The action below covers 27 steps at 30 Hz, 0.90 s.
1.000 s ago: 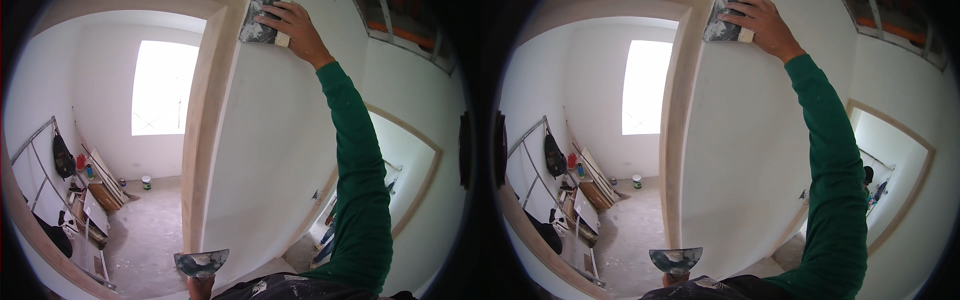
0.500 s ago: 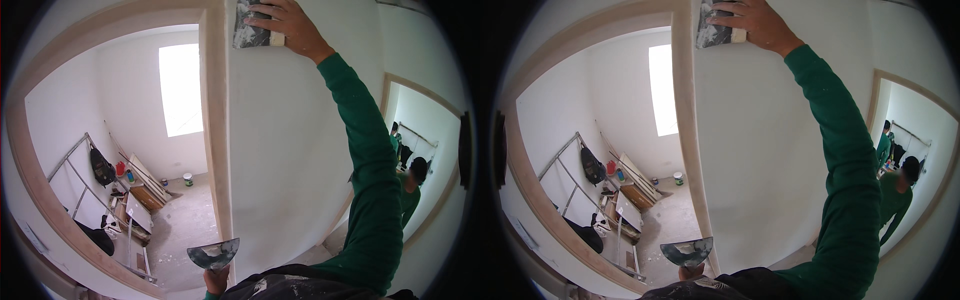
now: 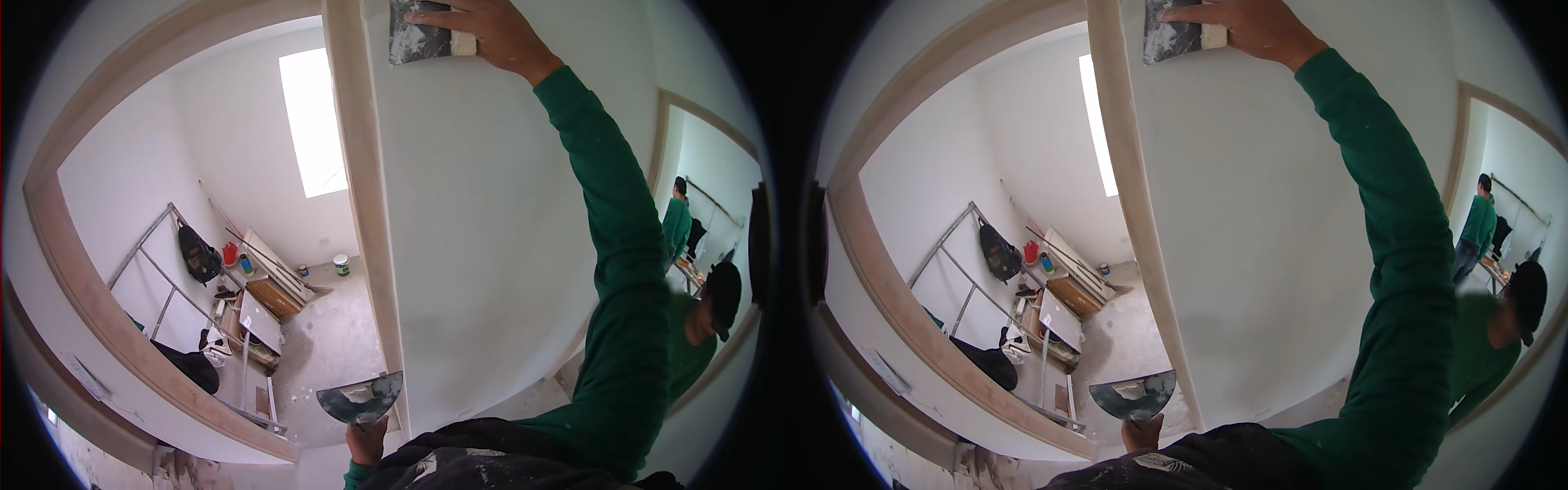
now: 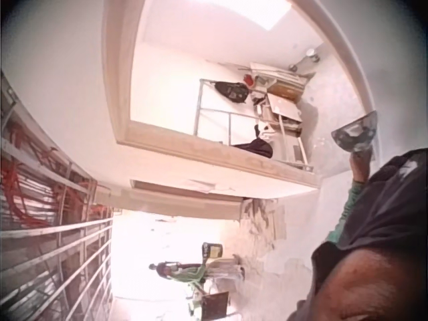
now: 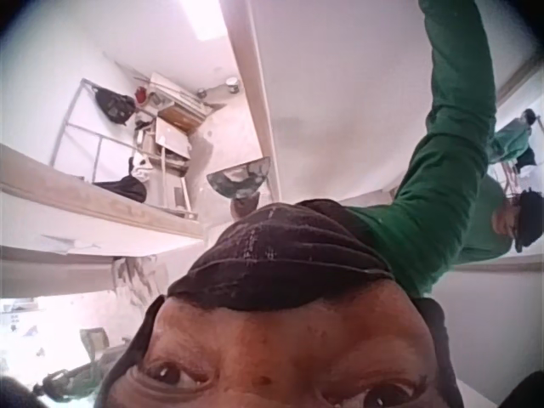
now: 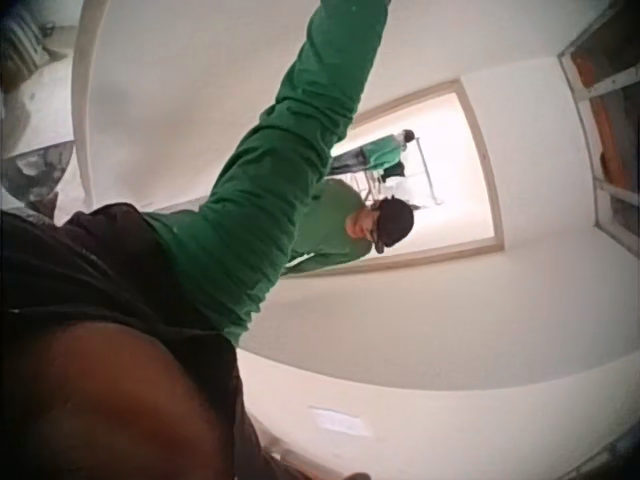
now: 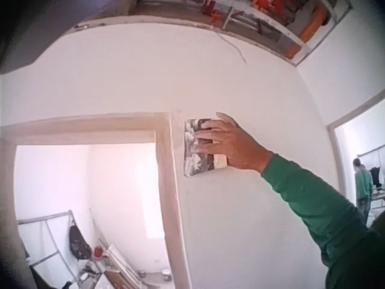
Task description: The person applies plaster to a wall using a trowel and a hawk. They repeatedly scoop plaster from the hawk and smooth it onto the wall surface, focusing on the area around a door frame.
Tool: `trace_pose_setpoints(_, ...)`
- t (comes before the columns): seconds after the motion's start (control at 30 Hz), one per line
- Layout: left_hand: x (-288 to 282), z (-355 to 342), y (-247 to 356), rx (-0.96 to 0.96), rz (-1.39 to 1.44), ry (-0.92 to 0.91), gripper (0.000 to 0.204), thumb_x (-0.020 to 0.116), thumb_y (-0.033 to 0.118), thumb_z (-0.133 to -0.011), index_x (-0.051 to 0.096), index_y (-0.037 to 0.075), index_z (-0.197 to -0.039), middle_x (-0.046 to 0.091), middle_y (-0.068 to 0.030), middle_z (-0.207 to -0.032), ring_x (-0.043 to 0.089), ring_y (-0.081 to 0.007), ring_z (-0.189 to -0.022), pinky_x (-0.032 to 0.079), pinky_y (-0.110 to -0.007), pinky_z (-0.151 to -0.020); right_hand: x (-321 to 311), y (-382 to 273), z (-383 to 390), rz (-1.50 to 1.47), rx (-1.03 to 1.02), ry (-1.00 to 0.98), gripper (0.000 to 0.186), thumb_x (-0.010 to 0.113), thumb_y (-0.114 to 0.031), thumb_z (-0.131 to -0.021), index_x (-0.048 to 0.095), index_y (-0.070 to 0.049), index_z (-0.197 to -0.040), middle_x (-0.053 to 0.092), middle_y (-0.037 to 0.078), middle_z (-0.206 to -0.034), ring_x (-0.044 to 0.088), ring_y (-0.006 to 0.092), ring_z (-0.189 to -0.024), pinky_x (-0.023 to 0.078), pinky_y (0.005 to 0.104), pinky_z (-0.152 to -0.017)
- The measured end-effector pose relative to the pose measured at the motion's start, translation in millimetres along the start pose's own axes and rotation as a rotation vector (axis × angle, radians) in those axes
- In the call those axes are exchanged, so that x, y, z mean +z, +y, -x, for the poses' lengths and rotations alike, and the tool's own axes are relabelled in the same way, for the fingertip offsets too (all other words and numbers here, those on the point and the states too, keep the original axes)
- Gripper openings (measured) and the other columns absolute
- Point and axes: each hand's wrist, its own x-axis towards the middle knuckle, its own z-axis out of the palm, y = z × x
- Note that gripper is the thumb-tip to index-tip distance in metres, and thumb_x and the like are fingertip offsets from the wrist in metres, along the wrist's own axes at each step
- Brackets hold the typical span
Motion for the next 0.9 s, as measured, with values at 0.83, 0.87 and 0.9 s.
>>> trace_pose_setpoints(0.83,5.7,-5.4,-21.6,0.026,-0.004,0.039,0.033,0.081,0.017,-0.074,0.069,-0.001,-0.1,0.073,-0.0159,-0.095,0.07,-0.0284,-0.087,0.052,-0.039,-0.078,17.6,56.6,-52.5,-0.05,-0.04,0.071,0.045,0.074,-0.006,-0.076,0.07,-0.02,-0.119,0.059,0.006,-0.134,0.045,0.0301,-0.13,0.031,0.0478,-0.111)
trace_pose_setpoints(0.87,5.9,-4.8,-26.2,-0.019,0.026,0.034,0.039,0.083,0.016,-0.072,0.067,-0.001,-0.104,0.072,-0.0151,-0.099,0.069,-0.0271,-0.09,0.052,-0.038,-0.081,16.6,53.1,-51.7,-0.055,-0.015,0.065,0.045,0.075,-0.007,-0.076,0.07,-0.02,-0.119,0.059,0.006,-0.134,0.045,0.03,-0.13,0.031,0.0485,-0.111)
trace_pose_setpoints(0.9,6.2,-4.0,-29.7,-0.065,0.056,0.028,0.045,0.085,0.015,-0.07,0.065,-0.001,-0.108,0.072,-0.0142,-0.104,0.068,-0.0259,-0.094,0.051,-0.038,-0.084,13.2,48.2,-48.2,-0.06,0.01,0.06,0.045,0.075,-0.009,-0.075,0.07,-0.021,-0.119,0.059,0.006,-0.134,0.046,0.0299,-0.13,0.031,0.0492,-0.111)
